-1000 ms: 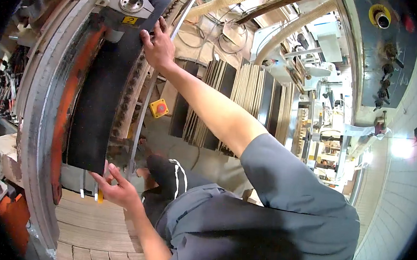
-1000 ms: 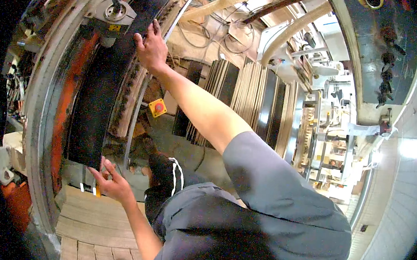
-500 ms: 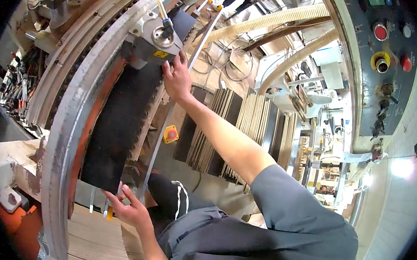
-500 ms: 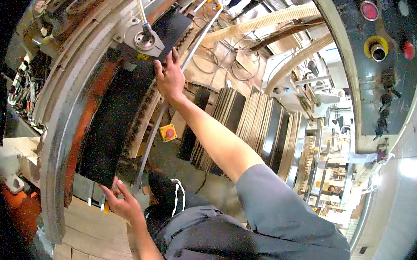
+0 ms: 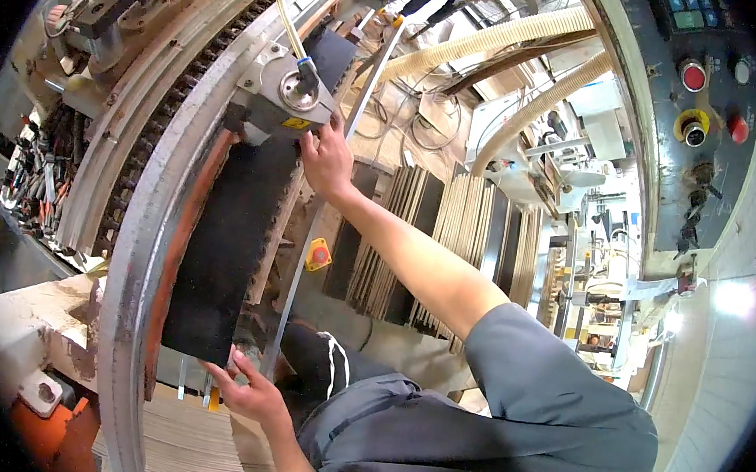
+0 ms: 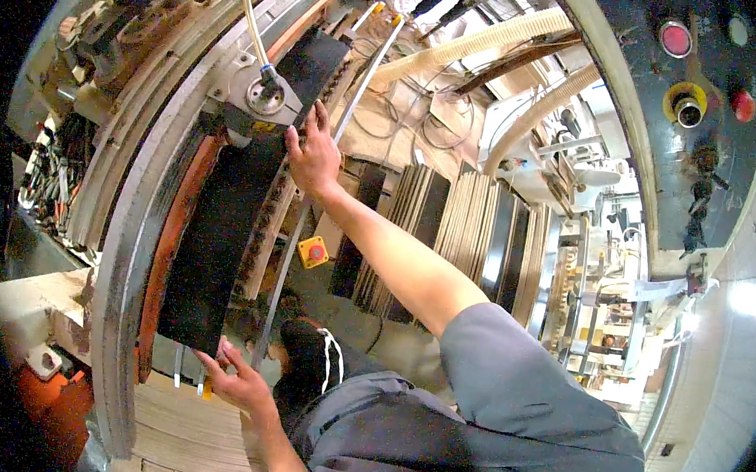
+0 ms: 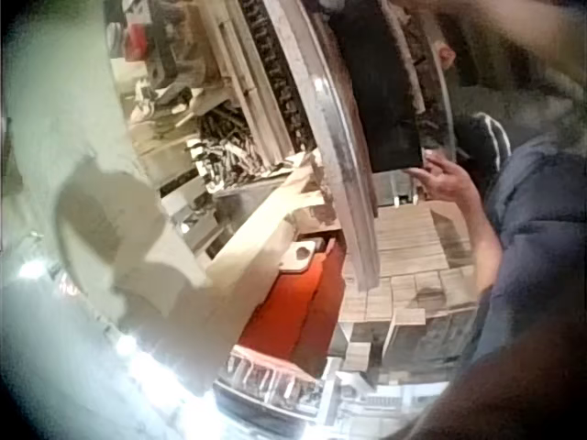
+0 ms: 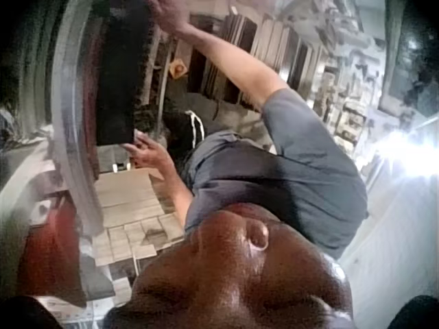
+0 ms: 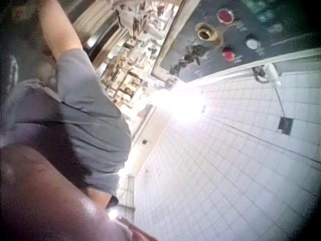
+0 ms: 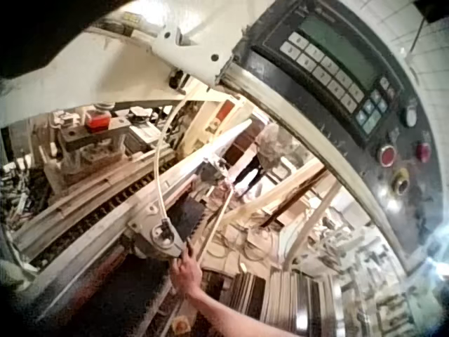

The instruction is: The person picks up dark wood panels from a stack, places them into a processing machine one at a time, and then collects them as they emerge from the other side, stacking them on a separate pile.

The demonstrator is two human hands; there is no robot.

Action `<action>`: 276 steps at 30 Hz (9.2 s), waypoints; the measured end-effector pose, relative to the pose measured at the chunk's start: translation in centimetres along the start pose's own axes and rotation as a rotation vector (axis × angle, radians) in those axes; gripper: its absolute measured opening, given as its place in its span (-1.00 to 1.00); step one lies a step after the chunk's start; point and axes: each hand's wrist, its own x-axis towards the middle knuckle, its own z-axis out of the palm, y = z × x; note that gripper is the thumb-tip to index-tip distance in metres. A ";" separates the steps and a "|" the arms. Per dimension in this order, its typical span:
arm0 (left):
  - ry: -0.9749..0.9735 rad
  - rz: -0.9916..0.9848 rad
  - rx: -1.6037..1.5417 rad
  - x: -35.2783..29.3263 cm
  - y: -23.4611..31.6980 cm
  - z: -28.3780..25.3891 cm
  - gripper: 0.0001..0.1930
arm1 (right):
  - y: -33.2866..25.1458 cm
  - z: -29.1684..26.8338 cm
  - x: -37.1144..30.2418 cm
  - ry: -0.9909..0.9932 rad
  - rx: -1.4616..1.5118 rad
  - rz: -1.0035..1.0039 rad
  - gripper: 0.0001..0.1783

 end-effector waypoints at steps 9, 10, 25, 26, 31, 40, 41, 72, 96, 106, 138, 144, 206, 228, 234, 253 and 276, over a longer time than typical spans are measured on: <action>0.014 -0.036 0.014 -0.2 0.4 0.1 -0.40 | -0.6 -0.7 0.0 -0.032 0.014 -0.004 -0.25; 0.027 -0.026 0.008 -0.2 0.5 0.1 -0.40 | -0.7 -0.8 0.0 -0.040 0.021 0.008 -0.25; 0.054 -0.106 0.094 0.2 1.5 -0.1 -0.28 | -1.3 -1.4 0.1 -0.050 0.121 0.043 -0.21; 0.068 -0.089 0.114 0.2 1.7 0.1 -0.28 | -1.4 -1.3 0.1 -0.037 0.106 0.038 -0.21; 0.086 -0.139 0.079 0.0 0.9 0.4 -0.23 | -1.5 -0.5 0.0 0.028 0.085 -0.014 -0.21; 0.165 -0.096 -0.013 0.5 -0.2 1.4 -0.29 | -1.1 -0.9 0.2 0.005 0.068 0.025 -0.22; 0.169 -0.104 0.004 0.3 0.0 1.4 -0.29 | -1.4 -1.2 0.0 -0.019 0.076 0.043 -0.22; 0.193 -0.043 -0.008 0.2 0.4 1.0 -0.23 | -1.7 -1.3 -0.1 -0.052 0.053 0.039 -0.21; 0.085 -0.098 -0.126 0.4 -0.3 1.2 -0.11 | -1.5 -1.5 -0.2 -0.004 0.035 0.074 -0.21; 0.055 0.128 -0.093 -2.4 0.5 -1.8 -0.24 | -3.9 4.5 -14.3 -0.485 1.434 0.968 -0.45; -1.371 -0.075 -0.671 -11.4 10.9 -2.1 -0.50 | 8.4 -21.1 -28.4 0.239 0.505 0.716 -0.47; -1.330 0.398 -0.457 -23.7 17.0 7.5 -0.65 | 21.1 -30.2 -32.8 0.395 0.401 0.796 -0.27; 0.508 -0.371 0.776 -16.2 -36.3 -39.5 -0.09 | -9.5 -17.5 -38.9 -1.083 0.216 -0.730 -0.41; 0.909 -0.409 -1.554 -23.8 -26.7 -24.8 -0.12 | -20.6 -4.1 -53.3 -1.504 0.875 0.359 -0.38; 0.983 -0.545 -1.525 -21.9 -27.4 -24.9 -0.13 | -11.5 -13.5 -36.5 -1.117 0.793 0.360 -0.27; -0.265 -0.765 -1.742 -3.5 4.5 -2.6 -0.32 | 4.7 -2.8 -1.6 -0.143 1.323 0.706 -0.36; 0.007 -0.067 -0.384 -0.9 5.0 1.9 -0.05 | 0.8 -4.0 1.7 -0.089 0.279 0.021 -0.20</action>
